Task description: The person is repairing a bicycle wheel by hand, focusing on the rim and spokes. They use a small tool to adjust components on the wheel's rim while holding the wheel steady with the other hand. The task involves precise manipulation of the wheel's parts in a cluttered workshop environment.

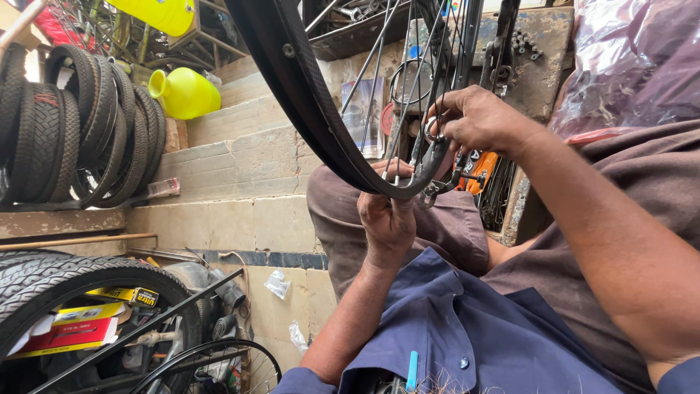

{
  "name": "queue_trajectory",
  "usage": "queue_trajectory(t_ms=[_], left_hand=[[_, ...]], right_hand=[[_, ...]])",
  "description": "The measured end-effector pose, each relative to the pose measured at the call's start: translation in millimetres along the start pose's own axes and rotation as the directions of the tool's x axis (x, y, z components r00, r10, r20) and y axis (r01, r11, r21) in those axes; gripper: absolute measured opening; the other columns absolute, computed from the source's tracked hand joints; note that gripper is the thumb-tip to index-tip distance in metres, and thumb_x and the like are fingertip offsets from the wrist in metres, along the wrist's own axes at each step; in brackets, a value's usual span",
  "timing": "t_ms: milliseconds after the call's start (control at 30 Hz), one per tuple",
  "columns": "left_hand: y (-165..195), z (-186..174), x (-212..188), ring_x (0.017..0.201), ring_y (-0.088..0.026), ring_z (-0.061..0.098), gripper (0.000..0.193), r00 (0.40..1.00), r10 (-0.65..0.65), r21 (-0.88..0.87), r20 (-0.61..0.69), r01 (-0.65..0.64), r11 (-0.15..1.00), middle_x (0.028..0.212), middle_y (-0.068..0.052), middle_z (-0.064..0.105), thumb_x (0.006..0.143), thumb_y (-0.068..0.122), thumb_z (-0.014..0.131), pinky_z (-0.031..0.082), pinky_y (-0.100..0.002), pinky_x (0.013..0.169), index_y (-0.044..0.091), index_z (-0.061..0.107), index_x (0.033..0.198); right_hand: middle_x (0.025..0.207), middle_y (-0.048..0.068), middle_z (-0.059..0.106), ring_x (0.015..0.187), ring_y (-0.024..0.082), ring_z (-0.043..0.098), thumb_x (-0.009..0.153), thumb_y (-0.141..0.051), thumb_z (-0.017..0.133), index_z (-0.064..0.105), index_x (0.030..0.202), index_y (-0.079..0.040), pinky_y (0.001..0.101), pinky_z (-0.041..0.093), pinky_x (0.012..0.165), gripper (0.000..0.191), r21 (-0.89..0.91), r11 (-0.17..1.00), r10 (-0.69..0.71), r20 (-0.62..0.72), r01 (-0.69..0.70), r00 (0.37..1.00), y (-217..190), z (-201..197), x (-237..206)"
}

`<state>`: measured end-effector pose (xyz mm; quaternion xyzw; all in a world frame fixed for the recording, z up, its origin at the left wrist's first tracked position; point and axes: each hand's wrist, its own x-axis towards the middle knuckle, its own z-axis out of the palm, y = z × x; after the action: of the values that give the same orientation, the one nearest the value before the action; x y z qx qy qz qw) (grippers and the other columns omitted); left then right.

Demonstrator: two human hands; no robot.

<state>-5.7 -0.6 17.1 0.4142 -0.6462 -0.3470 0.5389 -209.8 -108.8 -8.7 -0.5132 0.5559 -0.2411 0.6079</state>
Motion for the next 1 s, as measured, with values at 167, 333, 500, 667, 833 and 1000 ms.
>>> queue_trajectory(t_ms=[167,333,500,667,833,1000], left_hand=[[1,0,2,0.104,-0.013,0.065,0.038,1.000,0.006,0.016,0.010,-0.006,1.000,0.115,-0.006,0.063,0.109,0.041,0.061,0.054,-0.028,0.090,0.004,0.065,0.117],[3,-1,1,0.101,-0.012,0.064,0.037,0.999,-0.028,-0.005,0.015,0.029,1.000,0.114,-0.006,0.063,0.109,0.041,0.062,0.054,-0.027,0.087,0.004,0.065,0.116],[2,-1,0,0.101,-0.013,0.065,0.036,1.000,0.021,0.022,0.007,-0.021,1.000,0.114,-0.005,0.064,0.109,0.040,0.063,0.054,-0.028,0.087,0.005,0.066,0.118],[3,1,1,0.097,-0.012,0.065,0.037,1.000,0.002,0.024,-0.011,-0.002,1.000,0.113,-0.005,0.065,0.108,0.040,0.064,0.054,-0.027,0.084,0.004,0.067,0.116],[5,1,1,0.099,-0.013,0.066,0.038,1.000,0.022,0.085,-0.006,-0.022,0.996,0.110,-0.004,0.067,0.107,0.041,0.064,0.054,-0.027,0.085,0.003,0.068,0.113],[4,1,4,0.102,-0.018,0.067,0.038,0.995,0.103,0.184,-0.001,-0.101,0.978,0.109,-0.005,0.070,0.111,0.043,0.062,0.054,-0.031,0.091,0.005,0.067,0.112]], right_hand=[[0.091,0.008,0.072,0.064,0.014,0.067,0.091,-0.013,0.072,0.067,0.118,-0.005,0.0278,0.054,0.053,0.028,0.157,0.985,0.058,0.060,-0.066,0.997,-8,4,-7],[0.089,0.008,0.071,0.065,0.015,0.063,0.091,-0.015,0.076,0.068,0.113,0.000,0.0297,0.055,0.056,0.028,0.139,0.990,-0.013,0.056,0.005,0.998,-13,12,-9],[0.090,0.012,0.071,0.073,0.014,0.069,0.095,-0.015,0.062,0.059,0.142,-0.016,0.0296,0.062,0.068,0.047,0.026,0.999,0.018,0.140,-0.022,0.990,-12,-2,-8],[0.111,0.004,0.078,0.084,0.017,0.072,0.094,-0.018,0.071,0.074,0.127,-0.018,0.0346,0.058,0.084,0.033,-0.368,0.929,-0.094,-0.127,0.041,0.987,-8,2,-12],[0.110,0.005,0.078,0.088,0.017,0.073,0.089,-0.020,0.076,0.078,0.118,-0.020,0.0332,0.056,0.089,0.029,-0.434,0.899,-0.142,-0.175,0.053,0.974,0,2,-8],[0.111,0.008,0.078,0.082,0.022,0.073,0.094,-0.009,0.068,0.078,0.122,-0.018,0.0341,0.059,0.079,0.031,-0.596,0.794,-0.306,-0.228,0.116,0.924,8,11,-2]])
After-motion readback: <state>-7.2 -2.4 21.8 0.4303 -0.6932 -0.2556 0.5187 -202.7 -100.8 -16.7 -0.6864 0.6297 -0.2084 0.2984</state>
